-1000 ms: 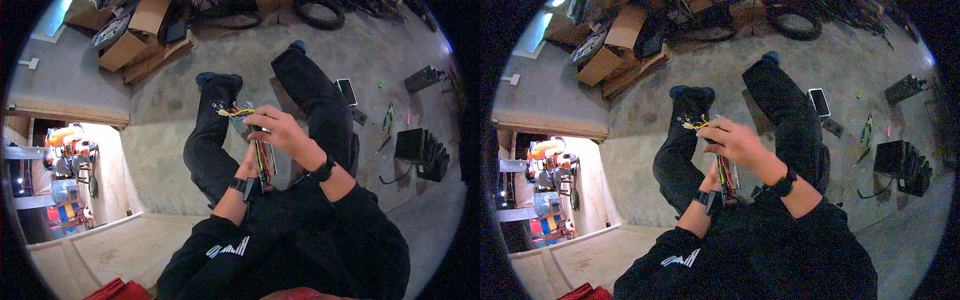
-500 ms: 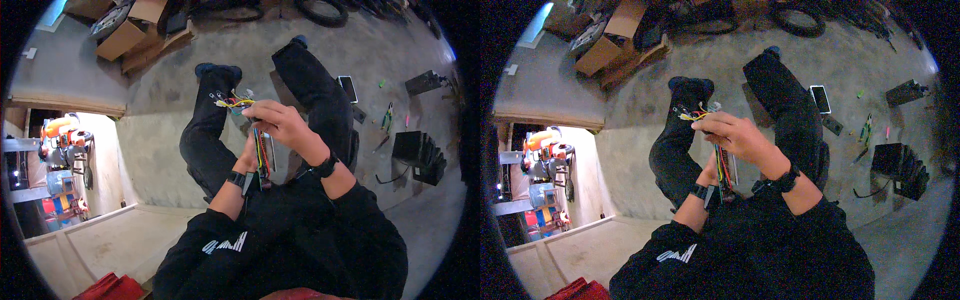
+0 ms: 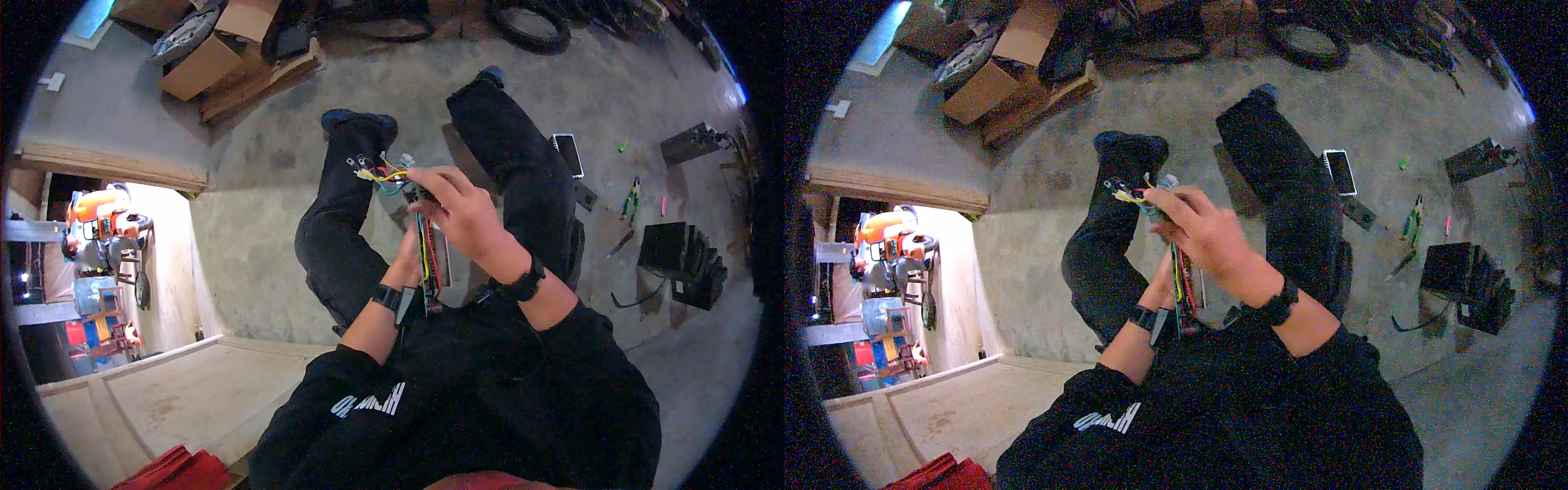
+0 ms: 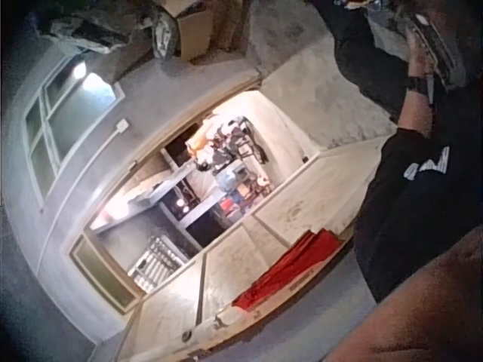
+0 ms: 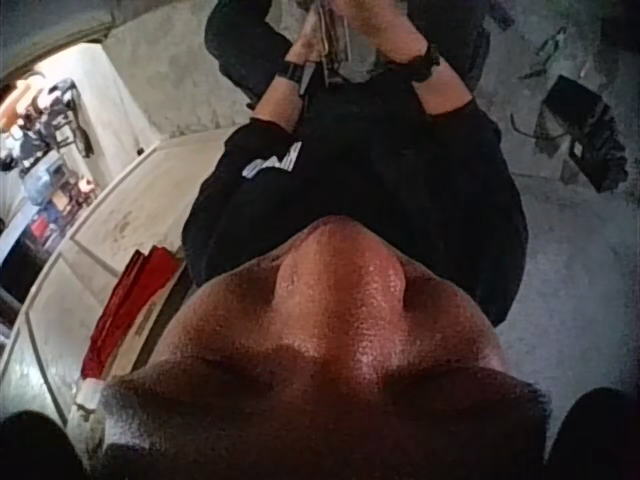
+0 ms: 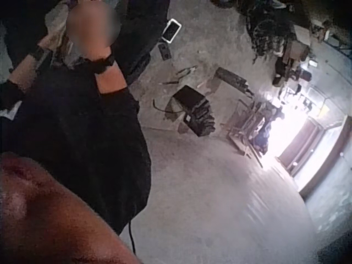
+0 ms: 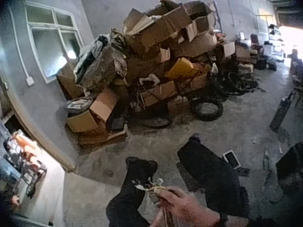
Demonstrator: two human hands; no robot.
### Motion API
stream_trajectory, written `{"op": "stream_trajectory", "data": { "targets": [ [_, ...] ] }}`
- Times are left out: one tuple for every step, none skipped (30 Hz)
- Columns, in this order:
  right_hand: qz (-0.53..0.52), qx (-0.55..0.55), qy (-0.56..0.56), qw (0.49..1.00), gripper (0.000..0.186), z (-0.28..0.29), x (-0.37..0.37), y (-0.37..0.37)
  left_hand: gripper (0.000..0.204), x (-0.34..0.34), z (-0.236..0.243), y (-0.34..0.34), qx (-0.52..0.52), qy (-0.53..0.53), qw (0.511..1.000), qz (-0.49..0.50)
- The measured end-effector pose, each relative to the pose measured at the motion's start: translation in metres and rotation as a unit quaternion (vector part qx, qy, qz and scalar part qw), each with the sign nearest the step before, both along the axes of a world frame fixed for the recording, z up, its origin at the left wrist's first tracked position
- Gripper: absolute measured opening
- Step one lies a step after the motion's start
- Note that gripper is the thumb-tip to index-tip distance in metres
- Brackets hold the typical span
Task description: Disassembling an electronic motor controller using a screwdriver to inspect or repair internal components.
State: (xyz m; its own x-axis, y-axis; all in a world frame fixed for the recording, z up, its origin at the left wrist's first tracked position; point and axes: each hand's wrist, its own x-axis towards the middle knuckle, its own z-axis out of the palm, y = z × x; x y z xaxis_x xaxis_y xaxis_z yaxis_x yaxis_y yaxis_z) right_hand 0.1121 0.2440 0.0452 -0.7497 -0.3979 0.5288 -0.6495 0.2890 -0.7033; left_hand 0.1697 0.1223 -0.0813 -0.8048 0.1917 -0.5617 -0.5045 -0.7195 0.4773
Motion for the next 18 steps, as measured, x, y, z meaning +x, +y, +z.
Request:
{"op": "stream_trajectory", "data": {
  "targets": [
    [-0.004, -0.002, -0.025, 1.000, 0.041, 0.003, 0.000, 0.001, 0.051, -0.001, -0.001, 0.000, 0.006, -0.011, 1.000, -0.011],
    [-0.005, -0.004, -0.051, 0.999, 0.041, 0.003, 0.001, 0.003, 0.051, 0.000, 0.005, 0.001, 0.013, -0.023, 0.999, -0.018],
    [0.022, -0.019, -0.029, 0.999, 0.041, 0.003, -0.003, 0.004, 0.050, 0.000, 0.011, 0.003, 0.020, -0.036, 0.999, -0.025],
    [0.048, -0.034, -0.008, 0.998, 0.041, 0.002, -0.011, 0.005, 0.050, 0.000, 0.017, 0.001, 0.018, -0.043, 0.998, -0.045],
    [0.073, -0.048, 0.014, 0.996, 0.042, 0.003, -0.016, 0.007, 0.051, 0.000, 0.025, -0.003, 0.016, -0.049, 0.996, -0.066],
    [0.103, -0.014, -0.002, 0.995, 0.042, 0.006, -0.017, 0.011, 0.051, 0.001, 0.028, -0.004, 0.015, -0.056, 0.995, -0.086],
    [0.132, 0.021, -0.019, 0.991, 0.042, 0.010, -0.018, 0.016, 0.051, 0.004, 0.018, -0.004, 0.019, -0.055, 0.996, -0.072],
    [0.163, 0.052, -0.032, 0.985, 0.042, 0.014, -0.019, 0.016, 0.052, 0.008, 0.001, -0.006, 0.020, -0.053, 0.997, -0.056],
    [0.164, 0.060, -0.026, 0.984, 0.043, 0.015, -0.019, 0.017, 0.052, 0.007, -0.006, -0.006, 0.022, -0.050, 0.998, -0.042],
    [0.165, 0.067, -0.020, 0.984, 0.043, 0.015, -0.018, 0.016, 0.052, 0.007, -0.014, -0.008, 0.025, -0.044, 0.998, -0.044],
    [0.166, 0.075, -0.017, 0.983, 0.044, 0.013, -0.016, 0.016, 0.052, 0.007, -0.015, -0.007, 0.031, -0.042, 0.998, -0.044],
    [0.164, 0.083, -0.027, 0.982, 0.044, 0.015, -0.015, 0.016, 0.053, 0.008, -0.017, -0.007, 0.035, -0.039, 0.998, -0.045],
    [0.163, 0.091, -0.037, 0.982, 0.044, 0.019, -0.014, 0.015, 0.053, 0.007, -0.018, -0.009, 0.039, -0.037, 0.997, -0.054],
    [0.162, 0.099, -0.048, 0.981, 0.045, 0.022, -0.014, 0.015, 0.053, 0.007, -0.014, -0.010, 0.042, -0.037, 0.997, -0.062],
    [0.164, 0.091, -0.038, 0.982, 0.045, 0.024, -0.014, 0.014, 0.053, 0.006, -0.009, -0.010, 0.046, -0.036, 0.996, -0.069],
    [0.165, 0.083, -0.028, 0.982, 0.046, 0.025, -0.014, 0.014, 0.052, 0.006, -0.005, -0.008, 0.040, -0.030, 0.997, -0.058],
    [0.167, 0.076, -0.021, 0.983, 0.047, 0.026, -0.013, 0.014, 0.052, 0.006, 0.006, -0.005, 0.035, -0.026, 0.998, -0.048],
    [0.169, 0.101, -0.049, 0.979, 0.047, 0.029, -0.014, 0.015, 0.051, 0.006, 0.011, -0.002, 0.030, -0.023, 0.999, -0.037]
  ]
}}
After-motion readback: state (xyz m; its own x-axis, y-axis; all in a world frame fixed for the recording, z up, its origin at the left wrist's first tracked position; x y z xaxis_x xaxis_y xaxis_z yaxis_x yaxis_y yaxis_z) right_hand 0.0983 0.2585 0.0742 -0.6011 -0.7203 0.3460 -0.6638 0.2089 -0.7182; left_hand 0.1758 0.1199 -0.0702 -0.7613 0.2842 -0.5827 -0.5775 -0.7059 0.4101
